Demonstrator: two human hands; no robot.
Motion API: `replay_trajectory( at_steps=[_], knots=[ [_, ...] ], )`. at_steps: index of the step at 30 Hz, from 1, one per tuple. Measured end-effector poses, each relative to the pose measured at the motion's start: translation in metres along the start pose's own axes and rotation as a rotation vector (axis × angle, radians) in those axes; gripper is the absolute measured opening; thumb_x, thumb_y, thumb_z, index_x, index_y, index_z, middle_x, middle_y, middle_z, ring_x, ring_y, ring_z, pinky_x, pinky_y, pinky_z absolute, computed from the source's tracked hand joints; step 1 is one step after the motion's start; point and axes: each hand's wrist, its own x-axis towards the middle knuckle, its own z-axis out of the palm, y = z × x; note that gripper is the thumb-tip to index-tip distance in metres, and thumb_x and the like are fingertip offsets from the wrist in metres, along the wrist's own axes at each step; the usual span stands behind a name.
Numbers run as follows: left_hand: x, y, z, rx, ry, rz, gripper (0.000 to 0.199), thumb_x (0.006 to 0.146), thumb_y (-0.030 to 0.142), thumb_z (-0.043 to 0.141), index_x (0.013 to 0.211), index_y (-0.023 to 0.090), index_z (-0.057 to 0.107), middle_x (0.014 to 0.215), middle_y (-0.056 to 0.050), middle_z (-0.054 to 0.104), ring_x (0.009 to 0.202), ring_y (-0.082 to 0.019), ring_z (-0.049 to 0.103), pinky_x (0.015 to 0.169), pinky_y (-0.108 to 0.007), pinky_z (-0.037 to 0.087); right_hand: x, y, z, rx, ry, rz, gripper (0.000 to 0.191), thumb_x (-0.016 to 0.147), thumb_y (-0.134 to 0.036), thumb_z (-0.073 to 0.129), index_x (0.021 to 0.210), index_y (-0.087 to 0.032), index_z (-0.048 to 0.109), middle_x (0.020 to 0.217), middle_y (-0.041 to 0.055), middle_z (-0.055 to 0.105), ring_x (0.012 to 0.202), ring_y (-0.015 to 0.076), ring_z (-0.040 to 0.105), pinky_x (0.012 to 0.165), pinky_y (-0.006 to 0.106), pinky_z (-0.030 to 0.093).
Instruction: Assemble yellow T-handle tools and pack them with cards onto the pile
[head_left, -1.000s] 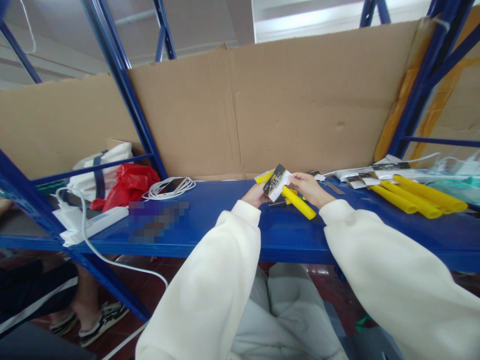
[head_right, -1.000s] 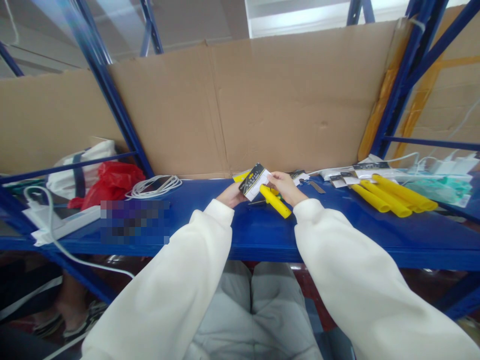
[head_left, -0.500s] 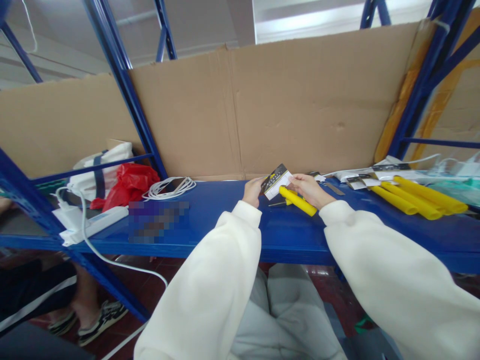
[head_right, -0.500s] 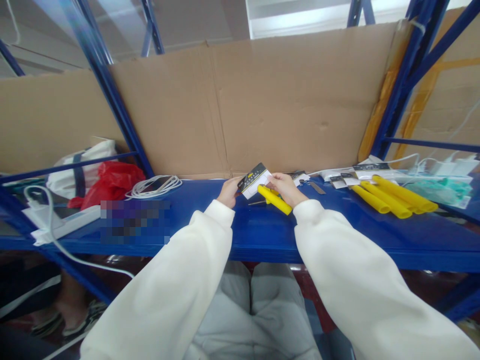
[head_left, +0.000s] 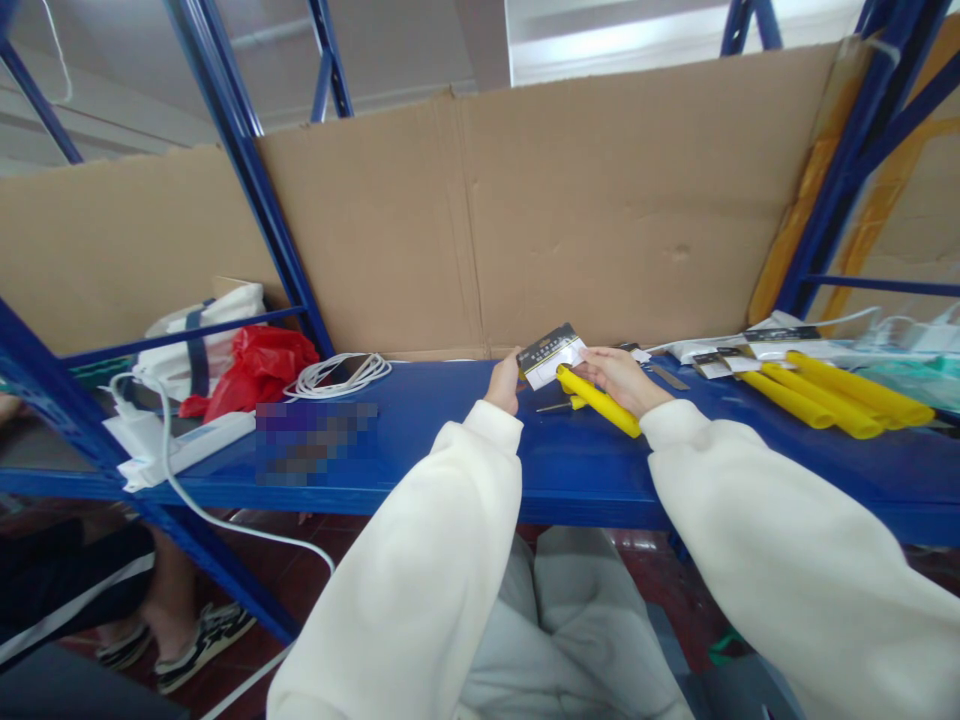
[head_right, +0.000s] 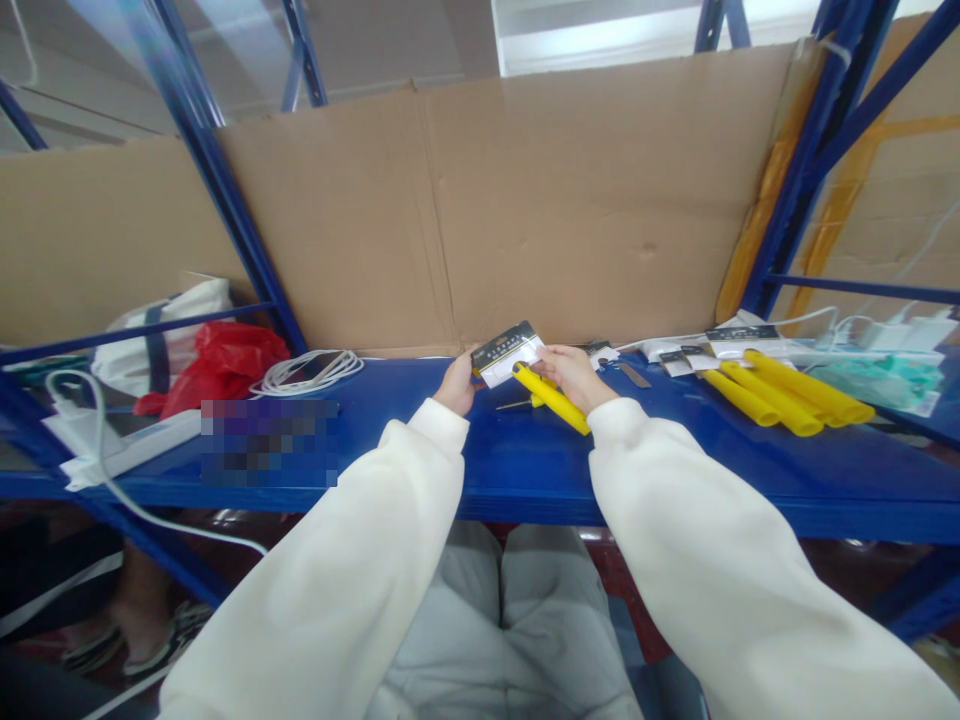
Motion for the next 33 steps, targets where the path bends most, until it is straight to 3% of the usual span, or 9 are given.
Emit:
replay_trajectory(
  at_steps=[4,7,10,17,23,27,30,33],
  knots=[
    [-0.002,0.002,0.002,-0.086,-0.068,-0.07,0.023,0.09,0.032,0.058,0.075,0.016,0.065,0.062,-0.003,0.065,0.064,-0.017,0.065,0.067,-0.029,0.052,0.002,0.0,-0.001,0.001,0.027,-0.008,0.013,0.08,-0.019,0.074,0.072,-0.018,0.063,0.074,0.0064,0.072,0.068,0.0163,0.07,0.081,0.033,0.061],
    [-0.002,0.0,0.001,-0.032,-0.096,-0.059,0.008,0.083,0.013,0.062,0.077,0.013,0.067,0.063,-0.003,0.067,0.064,-0.016,0.066,0.071,-0.03,0.054,0.001,0.0,-0.001,-0.013,0.034,0.006,0.011,0.08,-0.017,0.072,0.073,-0.018,0.064,0.074,0.0061,0.072,0.067,0.0161,0.07,0.078,0.032,0.061],
    [0.0,-0.003,-0.001,0.038,-0.063,-0.032,0.014,0.076,0.0,0.061,0.078,0.011,0.07,0.065,-0.005,0.069,0.067,-0.017,0.068,0.077,-0.034,0.056,0.0,0.001,0.001,-0.081,0.019,-0.005,0.009,0.078,-0.018,0.074,0.074,-0.019,0.065,0.073,0.0051,0.072,0.067,0.0169,0.071,0.077,0.033,0.061],
    [0.004,-0.005,-0.003,0.015,-0.007,-0.012,0.015,0.07,-0.003,0.065,0.074,0.011,0.07,0.066,-0.006,0.069,0.071,-0.019,0.07,0.079,-0.036,0.056,0.004,0.006,0.001,-0.47,-0.007,-0.24,0.01,0.081,-0.022,0.064,0.073,-0.019,0.071,0.077,0.0051,0.073,0.076,0.0222,0.071,0.08,0.038,0.058],
    [0.005,-0.006,-0.003,-0.024,0.016,0.042,0.018,0.068,-0.006,0.061,0.065,0.012,0.066,0.061,-0.003,0.065,0.069,-0.018,0.068,0.08,-0.035,0.055,0.002,0.003,-0.004,-0.745,0.023,-0.334,0.023,0.079,-0.024,0.065,0.101,-0.019,0.071,0.077,0.004,0.069,0.056,0.0162,0.062,0.073,0.036,0.054],
    [0.009,-0.008,-0.004,-0.062,0.084,0.101,0.02,0.067,-0.007,0.057,0.067,0.012,0.066,0.063,-0.003,0.065,0.073,-0.019,0.069,0.083,-0.035,0.054,-0.003,0.001,-0.002,-0.837,0.037,-0.41,0.024,0.08,-0.027,0.066,0.102,-0.019,0.067,0.077,0.003,0.066,0.063,0.0164,0.061,0.076,0.033,0.051],
    [0.01,-0.007,-0.003,-0.082,0.141,0.115,0.02,0.068,-0.005,0.057,0.072,0.012,0.067,0.065,-0.003,0.065,0.072,-0.018,0.069,0.08,-0.033,0.054,-0.006,0.001,-0.001,-0.859,-0.032,-0.428,0.025,0.08,-0.034,0.066,0.101,-0.019,0.066,0.074,0.002,0.065,0.067,0.0168,0.06,0.074,0.031,0.05],
    [0.007,-0.005,-0.003,-0.068,0.174,0.102,0.022,0.07,-0.004,0.056,0.08,0.011,0.068,0.063,-0.001,0.063,0.067,-0.016,0.068,0.074,-0.03,0.054,-0.008,0.005,0.0,-0.882,-0.18,-0.431,0.032,0.08,-0.038,0.067,0.105,-0.019,0.064,0.078,0.0022,0.066,0.067,0.0159,0.061,0.07,0.029,0.051]
  ],
)
